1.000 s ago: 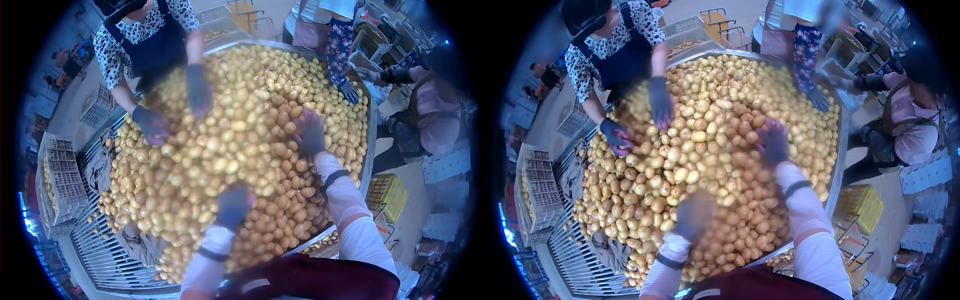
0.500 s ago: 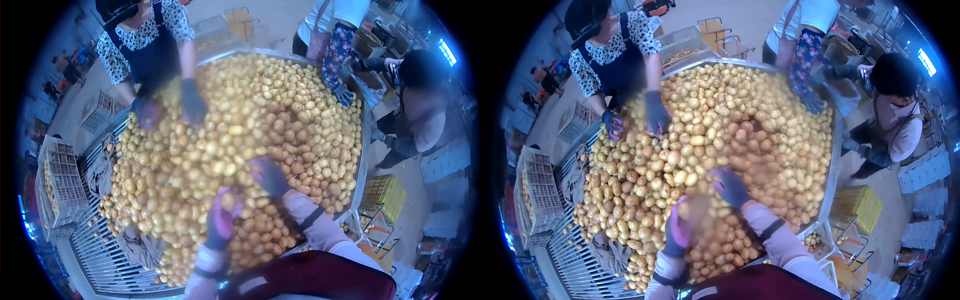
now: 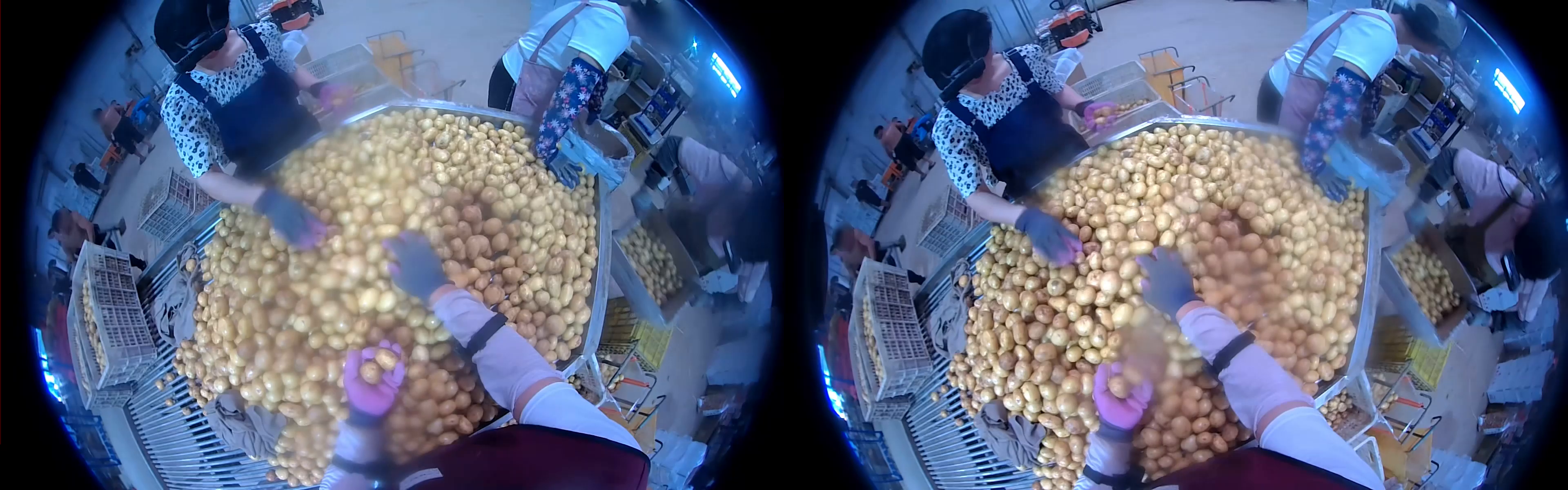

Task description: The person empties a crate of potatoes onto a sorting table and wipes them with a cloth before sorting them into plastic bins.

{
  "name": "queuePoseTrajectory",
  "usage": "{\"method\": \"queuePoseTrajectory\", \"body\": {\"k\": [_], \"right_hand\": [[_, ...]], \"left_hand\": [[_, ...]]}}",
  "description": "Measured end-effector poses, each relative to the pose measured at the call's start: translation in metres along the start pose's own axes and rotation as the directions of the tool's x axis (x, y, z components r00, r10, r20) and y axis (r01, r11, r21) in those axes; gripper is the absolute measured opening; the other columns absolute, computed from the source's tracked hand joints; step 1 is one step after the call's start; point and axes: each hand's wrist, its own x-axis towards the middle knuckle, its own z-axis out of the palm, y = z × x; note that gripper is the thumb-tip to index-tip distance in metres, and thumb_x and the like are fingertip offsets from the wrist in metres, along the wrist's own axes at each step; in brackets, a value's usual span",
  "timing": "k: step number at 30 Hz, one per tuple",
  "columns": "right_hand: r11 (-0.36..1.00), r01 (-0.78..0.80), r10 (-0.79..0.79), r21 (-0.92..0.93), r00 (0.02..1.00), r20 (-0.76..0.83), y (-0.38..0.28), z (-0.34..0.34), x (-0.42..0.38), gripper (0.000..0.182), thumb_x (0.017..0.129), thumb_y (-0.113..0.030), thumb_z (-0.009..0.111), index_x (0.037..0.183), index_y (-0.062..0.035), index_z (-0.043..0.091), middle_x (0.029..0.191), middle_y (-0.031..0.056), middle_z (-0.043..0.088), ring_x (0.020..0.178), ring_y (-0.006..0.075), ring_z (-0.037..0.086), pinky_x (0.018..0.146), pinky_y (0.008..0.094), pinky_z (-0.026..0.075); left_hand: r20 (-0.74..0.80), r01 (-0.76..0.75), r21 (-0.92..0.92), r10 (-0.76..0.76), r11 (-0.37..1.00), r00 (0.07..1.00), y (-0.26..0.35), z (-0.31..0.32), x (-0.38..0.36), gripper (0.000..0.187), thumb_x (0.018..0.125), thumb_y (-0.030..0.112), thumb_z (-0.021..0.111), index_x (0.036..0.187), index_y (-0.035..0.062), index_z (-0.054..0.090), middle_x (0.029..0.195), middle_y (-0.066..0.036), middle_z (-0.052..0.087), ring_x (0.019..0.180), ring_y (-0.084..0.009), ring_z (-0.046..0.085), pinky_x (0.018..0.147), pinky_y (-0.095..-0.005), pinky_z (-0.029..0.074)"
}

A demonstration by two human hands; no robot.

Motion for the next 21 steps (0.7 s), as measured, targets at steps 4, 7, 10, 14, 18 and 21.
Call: {"method": "queuePoseTrajectory", "body": {"k": [4, 7, 10, 14, 18, 21], "right_hand": [[0.97, 0.042, -0.043, 0.238, 0.999, -0.005, 0.042, 0.02, -0.027, 0.043, 0.085, -0.029, 0.07, 0.121, -0.0077, 0.06, 0.11, 0.0155, 0.062, 0.105, 0.0346, 0.059, 0.09, 0.0472, 0.048], [0.84, -0.198, 0.09, 0.504, 0.969, 0.231, 0.033, -0.004, -0.056, 0.035, 0.09, -0.026, 0.067, 0.117, -0.0055, 0.059, 0.107, 0.0152, 0.063, 0.1, 0.0332, 0.061, 0.089, 0.0434, 0.049], [0.786, -0.126, 0.11, 0.605, 0.992, 0.062, 0.008, -0.01, -0.082, 0.023, 0.097, -0.021, 0.06, 0.113, -0.0041, 0.06, 0.108, 0.0143, 0.063, 0.099, 0.0294, 0.062, 0.089, 0.0399, 0.049], [0.825, -0.075, 0.092, 0.56, 0.996, -0.004, -0.011, -0.024, -0.076, 0.028, 0.096, -0.023, 0.063, 0.117, -0.0055, 0.062, 0.115, 0.0147, 0.064, 0.106, 0.0287, 0.062, 0.093, 0.0391, 0.049], [0.831, 0.211, -0.265, 0.514, 0.964, 0.033, -0.051, -0.073, -0.059, 0.031, 0.093, -0.025, 0.066, 0.118, -0.0068, 0.063, 0.119, 0.0151, 0.063, 0.108, 0.0297, 0.062, 0.094, 0.0391, 0.05], [0.886, 0.199, -0.161, 0.418, 0.979, -0.125, -0.014, -0.07, -0.022, 0.035, 0.09, -0.026, 0.068, 0.12, -0.0079, 0.064, 0.125, 0.0147, 0.062, 0.116, 0.0321, 0.059, 0.101, 0.0403, 0.047]], "left_hand": [[-0.039, 0.142, 0.096, -0.139, 0.985, 0.99, -0.004, -0.026, 0.017, 0.041, 0.099, 0.029, 0.059, 0.132, 0.0062, 0.052, 0.125, -0.011, 0.061, 0.113, -0.0228, 0.06, 0.089, -0.0401, 0.058], [0.108, 0.014, 0.292, -0.047, 0.956, 0.993, -0.013, -0.004, 0.013, 0.05, 0.094, 0.021, 0.068, 0.137, 0.005, 0.048, 0.125, -0.013, 0.059, 0.117, -0.0252, 0.058, 0.095, -0.0442, 0.056], [0.215, -0.162, 0.604, 0.036, 0.781, 0.976, -0.018, 0.013, 0.011, 0.045, 0.102, 0.032, 0.053, 0.141, 0.0106, 0.045, 0.123, -0.01, 0.057, 0.119, -0.0309, 0.056, 0.095, -0.0504, 0.055], [0.15, -0.071, 0.524, -0.01, 0.849, 0.989, -0.016, 0.017, 0.013, 0.054, 0.099, 0.031, 0.056, 0.145, 0.0103, 0.039, 0.13, -0.012, 0.054, 0.118, -0.0299, 0.056, 0.095, -0.0467, 0.056], [0.091, 0.18, 0.111, -0.19, 0.977, 0.977, -0.003, 0.049, 0.002, 0.069, 0.089, 0.014, 0.076, 0.145, 0.0026, 0.037, 0.132, -0.016, 0.055, 0.114, -0.0247, 0.059, 0.096, -0.0388, 0.056], [0.182, 0.063, 0.138, -0.087, 0.988, 0.979, 0.003, 0.048, 0.001, 0.062, 0.091, 0.014, 0.072, 0.142, 0.0026, 0.039, 0.128, -0.014, 0.057, 0.11, -0.0243, 0.061, 0.09, -0.0352, 0.057]]}}
